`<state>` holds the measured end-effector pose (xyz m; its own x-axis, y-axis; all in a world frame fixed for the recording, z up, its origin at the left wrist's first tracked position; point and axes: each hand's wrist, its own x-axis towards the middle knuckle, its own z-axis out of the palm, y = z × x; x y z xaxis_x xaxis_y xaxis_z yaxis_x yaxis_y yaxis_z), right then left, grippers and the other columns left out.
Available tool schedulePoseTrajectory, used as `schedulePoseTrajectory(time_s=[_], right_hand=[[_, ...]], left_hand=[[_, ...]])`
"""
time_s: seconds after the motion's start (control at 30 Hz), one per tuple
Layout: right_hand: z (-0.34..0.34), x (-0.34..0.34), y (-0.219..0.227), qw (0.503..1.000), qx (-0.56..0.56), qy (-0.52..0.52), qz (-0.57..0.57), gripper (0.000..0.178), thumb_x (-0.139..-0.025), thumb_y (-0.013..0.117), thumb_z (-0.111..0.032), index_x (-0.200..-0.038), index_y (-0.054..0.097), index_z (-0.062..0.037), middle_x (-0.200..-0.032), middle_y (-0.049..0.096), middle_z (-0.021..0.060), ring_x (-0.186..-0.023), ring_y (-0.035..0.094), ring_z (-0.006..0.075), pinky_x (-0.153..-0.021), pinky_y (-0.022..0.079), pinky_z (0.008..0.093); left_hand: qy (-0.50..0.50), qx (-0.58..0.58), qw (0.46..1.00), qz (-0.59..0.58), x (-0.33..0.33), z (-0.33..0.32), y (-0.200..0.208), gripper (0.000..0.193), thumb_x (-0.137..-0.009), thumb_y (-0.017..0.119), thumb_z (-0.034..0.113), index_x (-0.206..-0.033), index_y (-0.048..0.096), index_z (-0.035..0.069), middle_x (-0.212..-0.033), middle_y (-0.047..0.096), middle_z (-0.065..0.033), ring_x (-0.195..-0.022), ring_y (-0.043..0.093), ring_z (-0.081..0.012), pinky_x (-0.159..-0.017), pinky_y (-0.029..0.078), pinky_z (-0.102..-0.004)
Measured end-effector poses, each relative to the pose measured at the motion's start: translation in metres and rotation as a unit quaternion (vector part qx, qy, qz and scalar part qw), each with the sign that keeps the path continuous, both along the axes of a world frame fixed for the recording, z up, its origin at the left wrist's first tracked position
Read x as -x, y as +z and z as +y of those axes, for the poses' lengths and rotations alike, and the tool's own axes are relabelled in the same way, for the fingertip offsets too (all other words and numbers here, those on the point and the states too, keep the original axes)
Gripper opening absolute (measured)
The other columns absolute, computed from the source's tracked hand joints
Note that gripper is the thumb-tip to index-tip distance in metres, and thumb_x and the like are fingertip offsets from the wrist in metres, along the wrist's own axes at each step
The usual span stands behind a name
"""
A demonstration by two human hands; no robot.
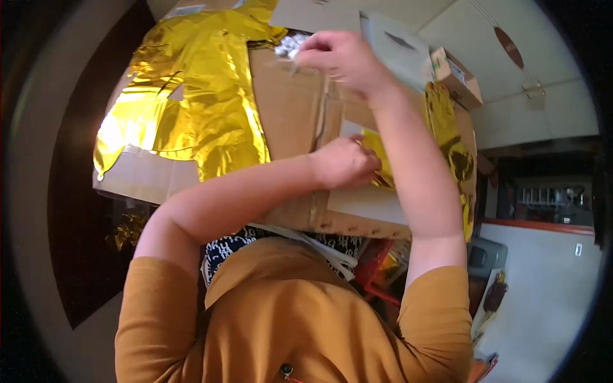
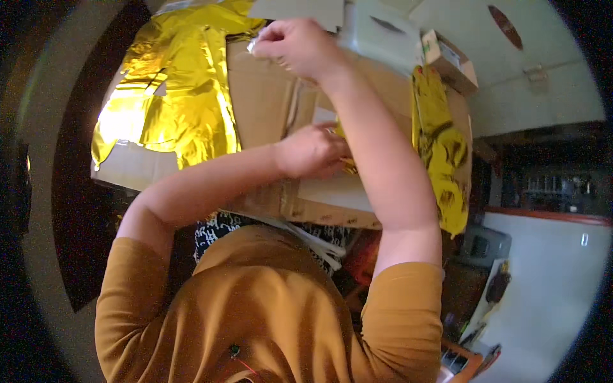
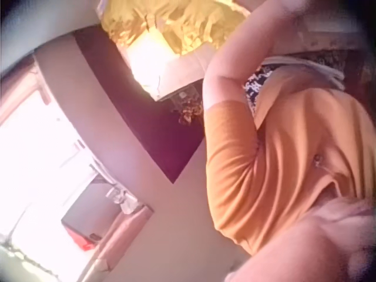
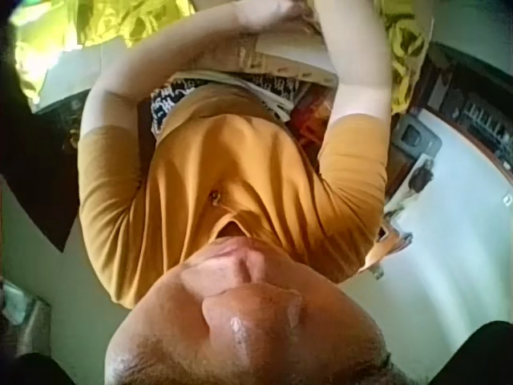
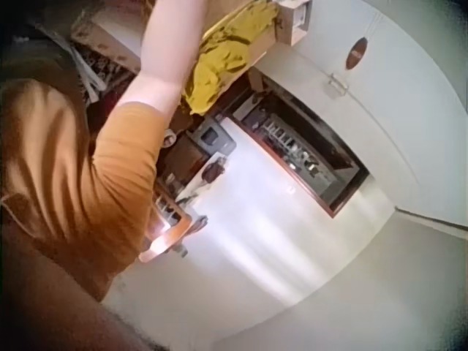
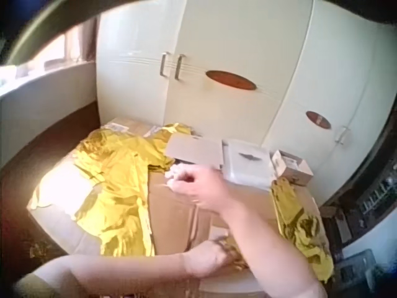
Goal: Folding gold foil balloons and placing them into cardboard retail packaging.
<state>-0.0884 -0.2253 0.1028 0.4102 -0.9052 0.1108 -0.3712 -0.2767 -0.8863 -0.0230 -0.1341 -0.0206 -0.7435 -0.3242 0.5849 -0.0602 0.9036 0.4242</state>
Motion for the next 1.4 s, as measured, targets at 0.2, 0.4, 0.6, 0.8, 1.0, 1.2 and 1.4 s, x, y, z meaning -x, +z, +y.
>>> schedulePoseTrajectory(time_s=[0.2,0.4,0.6,0.8,1.0,1.2,1.4], right_hand=[[0.156,0.111,0.057,0.992,-0.018,-0.07,-0.107,0.014,-0.089,0.071,-0.012,-0.098,0.071,-0.001,-0.081,0.066,-0.0007,-0.071,0.059,0.0053,-0.066,0.047,0.02],[0.229,0.14,-0.017,0.974,0.056,-0.221,0.011,0.012,-0.087,0.068,0.005,-0.098,0.069,0.0002,-0.087,0.069,0.0027,-0.074,0.064,0.0071,-0.067,0.051,0.0226],[0.211,0.131,-0.079,0.844,0.369,-0.191,0.339,0.01,-0.083,0.07,-0.005,-0.092,0.071,-0.0026,-0.087,0.07,0.0099,-0.075,0.068,0.0213,-0.071,0.054,0.0344],[0.218,0.126,-0.093,0.821,0.306,-0.246,0.414,0.014,-0.085,0.066,-0.005,-0.098,0.071,-0.0027,-0.094,0.07,0.0122,-0.084,0.067,0.031,-0.077,0.051,0.0429],[0.268,0.124,-0.069,0.84,0.289,-0.314,0.334,0.015,-0.085,0.065,-0.006,-0.097,0.071,0.0011,-0.096,0.072,0.0141,-0.086,0.069,0.0275,-0.082,0.054,0.0401],[0.298,0.161,-0.072,0.85,0.199,-0.422,0.244,0.011,-0.084,0.073,-0.008,-0.094,0.073,-0.005,-0.088,0.072,0.0096,-0.078,0.069,0.0256,-0.073,0.054,0.0355],[0.277,0.171,-0.087,0.859,0.201,-0.398,0.251,0.011,-0.079,0.078,-0.013,-0.087,0.073,-0.008,-0.082,0.066,0.0054,-0.079,0.063,0.0249,-0.075,0.049,0.038]], left_hand=[[0.019,-0.071,0.996,-0.041,-0.005,0.002,0.025,0.021,-0.082,0.067,0.017,-0.099,0.07,0.004,-0.089,0.07,-0.0169,-0.087,0.068,-0.0358,-0.087,0.054,-0.0466],[0.056,-0.164,0.985,-0.026,-0.002,-0.001,0.026,0.022,-0.086,0.067,0.021,-0.089,0.068,0.0,-0.077,0.067,-0.0212,-0.072,0.066,-0.0401,-0.069,0.055,-0.0467],[0.108,-0.28,0.941,-0.159,-0.006,-0.001,0.048,0.028,-0.093,0.067,0.017,-0.114,0.068,-0.001,-0.088,0.073,-0.0171,-0.068,0.066,-0.0201,-0.07,0.055,-0.0356],[0.079,-0.202,0.976,-0.034,-0.006,0.004,0.04,0.028,-0.088,0.067,0.021,-0.105,0.071,-0.001,-0.075,0.067,-0.0209,-0.067,0.066,-0.0366,-0.067,0.055,-0.0419],[0.045,-0.143,0.985,-0.086,-0.01,0.011,0.036,0.025,-0.09,0.069,0.015,-0.108,0.068,-0.002,-0.1,0.071,-0.0206,-0.089,0.069,-0.039,-0.082,0.056,-0.0426],[-0.001,-0.032,0.999,-0.031,-0.009,0.012,0.03,0.019,-0.084,0.067,0.009,-0.1,0.07,0.0,-0.092,0.07,-0.0176,-0.087,0.066,-0.0364,-0.081,0.056,-0.0428],[0.022,-0.055,0.998,-0.003,-0.008,0.014,0.024,0.021,-0.084,0.069,0.011,-0.102,0.07,0.0,-0.094,0.07,-0.0172,-0.087,0.067,-0.0366,-0.079,0.056,-0.0422]])
